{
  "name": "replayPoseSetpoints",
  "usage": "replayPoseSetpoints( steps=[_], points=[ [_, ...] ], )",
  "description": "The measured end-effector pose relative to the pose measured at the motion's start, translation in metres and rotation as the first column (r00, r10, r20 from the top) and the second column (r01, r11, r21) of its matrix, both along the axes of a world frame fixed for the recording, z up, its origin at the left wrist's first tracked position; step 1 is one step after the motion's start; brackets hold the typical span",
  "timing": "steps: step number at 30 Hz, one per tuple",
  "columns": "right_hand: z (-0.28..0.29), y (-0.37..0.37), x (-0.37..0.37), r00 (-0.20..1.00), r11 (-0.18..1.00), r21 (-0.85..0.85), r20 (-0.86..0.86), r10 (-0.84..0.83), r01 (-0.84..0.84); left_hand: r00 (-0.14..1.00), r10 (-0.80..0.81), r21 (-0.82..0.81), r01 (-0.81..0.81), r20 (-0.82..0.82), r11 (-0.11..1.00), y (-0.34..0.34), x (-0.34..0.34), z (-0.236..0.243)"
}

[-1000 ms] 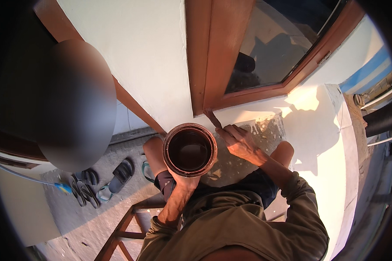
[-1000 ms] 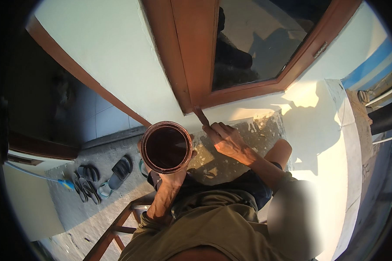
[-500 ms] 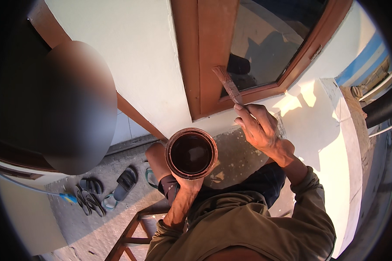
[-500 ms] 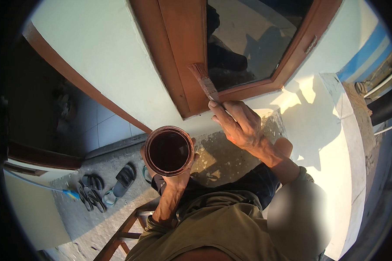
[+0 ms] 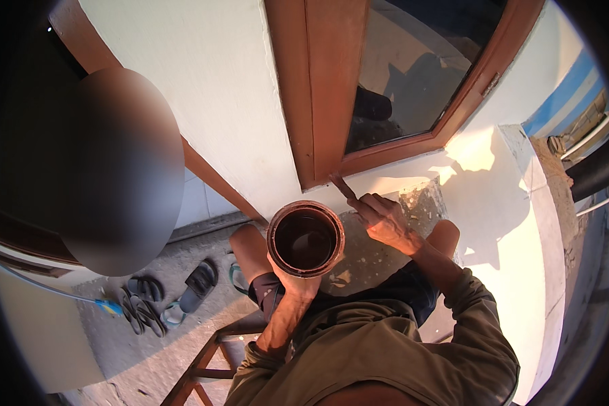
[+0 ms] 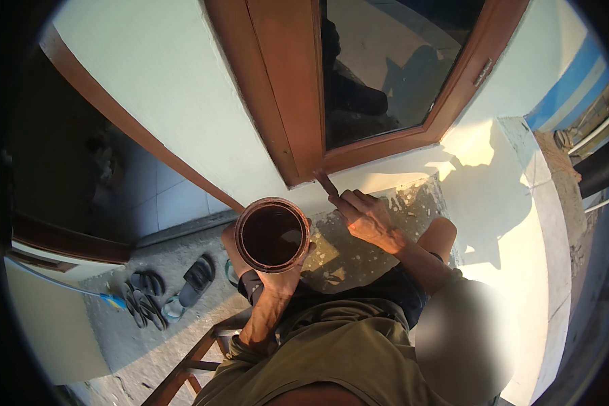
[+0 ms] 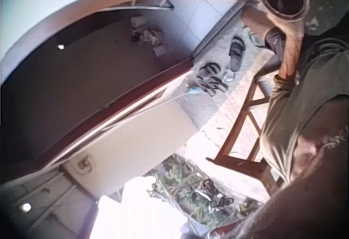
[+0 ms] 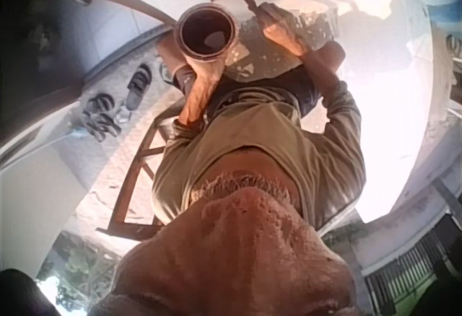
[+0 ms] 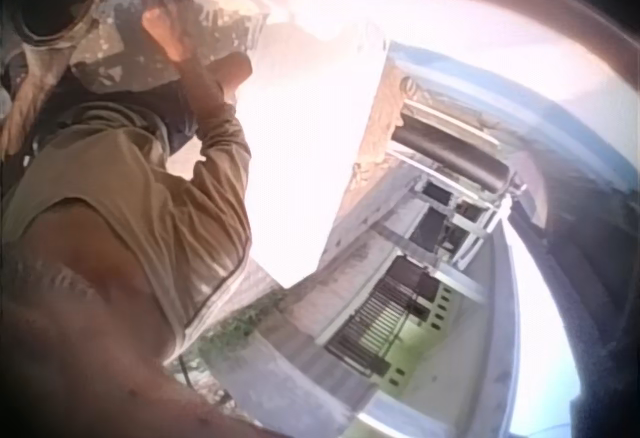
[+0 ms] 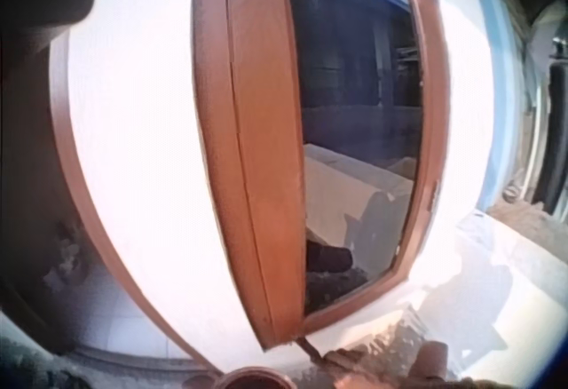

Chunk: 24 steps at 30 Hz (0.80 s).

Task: The person paints the wooden frame of a glass door using a brush and a can of brown paint.

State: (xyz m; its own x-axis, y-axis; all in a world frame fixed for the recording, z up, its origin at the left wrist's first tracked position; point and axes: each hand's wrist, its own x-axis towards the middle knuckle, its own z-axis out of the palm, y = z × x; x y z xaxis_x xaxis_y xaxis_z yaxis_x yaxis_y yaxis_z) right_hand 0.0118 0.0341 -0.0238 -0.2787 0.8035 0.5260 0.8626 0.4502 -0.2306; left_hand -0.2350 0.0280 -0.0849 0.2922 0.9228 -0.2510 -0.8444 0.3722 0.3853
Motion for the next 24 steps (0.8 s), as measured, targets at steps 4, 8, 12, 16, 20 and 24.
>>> replayPoseSetpoints(
  steps=[4, 8, 12, 16, 20, 24],
  points=[
    [0.039, 0.006, 0.004, 0.998, 0.996, -0.085, 0.059, 0.016, -0.011, 0.997, -0.060, 0.019, 0.059, 0.044, 0.998, -0.001, 0.005, 0.015],
    [0.081, 0.015, 0.010, 0.999, 0.997, 0.063, 0.013, 0.046, -0.047, 0.993, -0.074, 0.027, 0.071, 0.092, 0.997, -0.001, 0.007, 0.025],
    [0.157, 0.020, 0.003, 0.997, 0.982, 0.172, 0.007, 0.074, -0.074, 0.999, -0.040, 0.031, 0.040, -0.021, 0.999, 0.003, 0.003, 0.010],
    [0.219, 0.023, 0.003, 0.996, 0.961, 0.272, 0.089, 0.021, -0.045, 0.986, -0.057, 0.104, 0.074, -0.159, 0.992, 0.007, 0.007, 0.010],
    [0.246, 0.029, 0.005, 0.995, 0.860, 0.506, 0.093, 0.028, -0.072, 0.993, -0.069, 0.104, 0.079, -0.098, 0.991, 0.006, 0.007, 0.012],
    [0.201, 0.020, 0.001, 0.986, 0.797, 0.603, 0.153, -0.063, -0.043, 0.992, -0.063, 0.111, 0.075, -0.108, 0.991, 0.005, 0.009, 0.015]
  ],
)
